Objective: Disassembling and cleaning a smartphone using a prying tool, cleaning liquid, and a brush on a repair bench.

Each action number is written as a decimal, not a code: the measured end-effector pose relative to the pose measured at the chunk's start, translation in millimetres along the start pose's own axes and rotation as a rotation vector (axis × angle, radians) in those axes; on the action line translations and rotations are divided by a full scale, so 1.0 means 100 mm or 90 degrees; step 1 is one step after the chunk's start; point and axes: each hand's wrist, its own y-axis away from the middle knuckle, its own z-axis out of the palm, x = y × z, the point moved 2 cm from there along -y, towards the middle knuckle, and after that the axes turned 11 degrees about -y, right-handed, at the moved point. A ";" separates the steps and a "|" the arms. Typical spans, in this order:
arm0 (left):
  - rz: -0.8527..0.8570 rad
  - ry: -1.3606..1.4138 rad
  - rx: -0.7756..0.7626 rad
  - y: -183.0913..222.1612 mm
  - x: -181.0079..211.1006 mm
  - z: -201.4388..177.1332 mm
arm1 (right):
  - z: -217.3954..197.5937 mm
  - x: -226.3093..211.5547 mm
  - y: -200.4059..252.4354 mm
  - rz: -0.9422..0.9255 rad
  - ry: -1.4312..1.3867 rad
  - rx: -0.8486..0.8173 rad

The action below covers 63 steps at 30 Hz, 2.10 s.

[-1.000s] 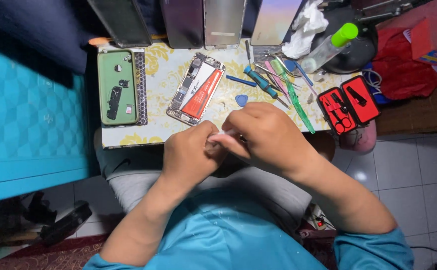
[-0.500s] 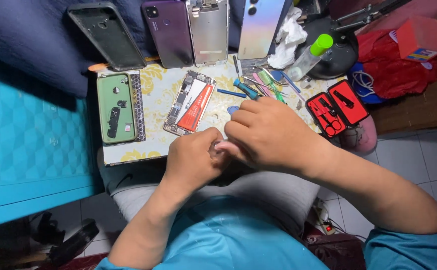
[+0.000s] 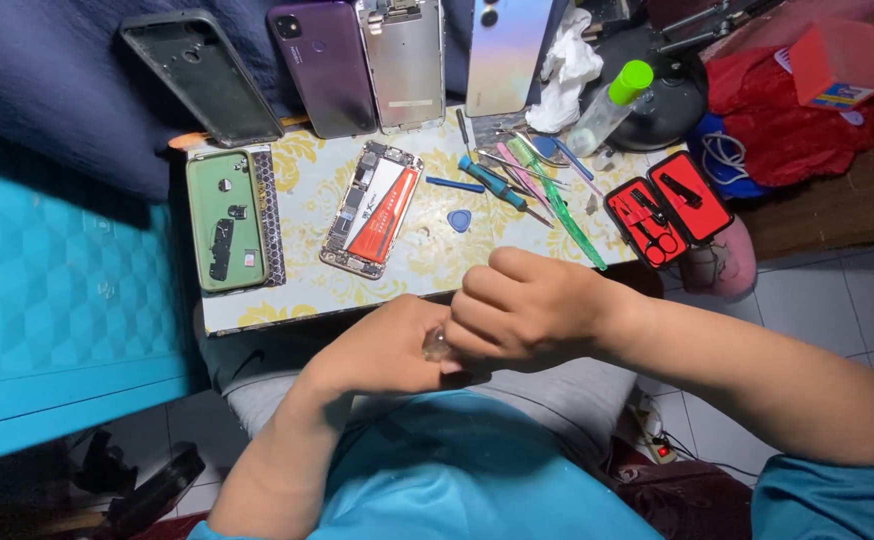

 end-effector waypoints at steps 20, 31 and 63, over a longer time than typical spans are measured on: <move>0.170 -0.312 0.558 -0.41 0.30 0.24 | -0.35 0.23 0.31 0.366 0.035 0.067; 0.057 -0.571 0.525 -0.39 -0.07 0.06 | -1.08 0.78 1.26 0.678 0.089 -0.030; 0.126 -0.593 0.603 -0.40 -0.21 0.13 | -0.52 0.57 1.15 0.707 0.149 -0.064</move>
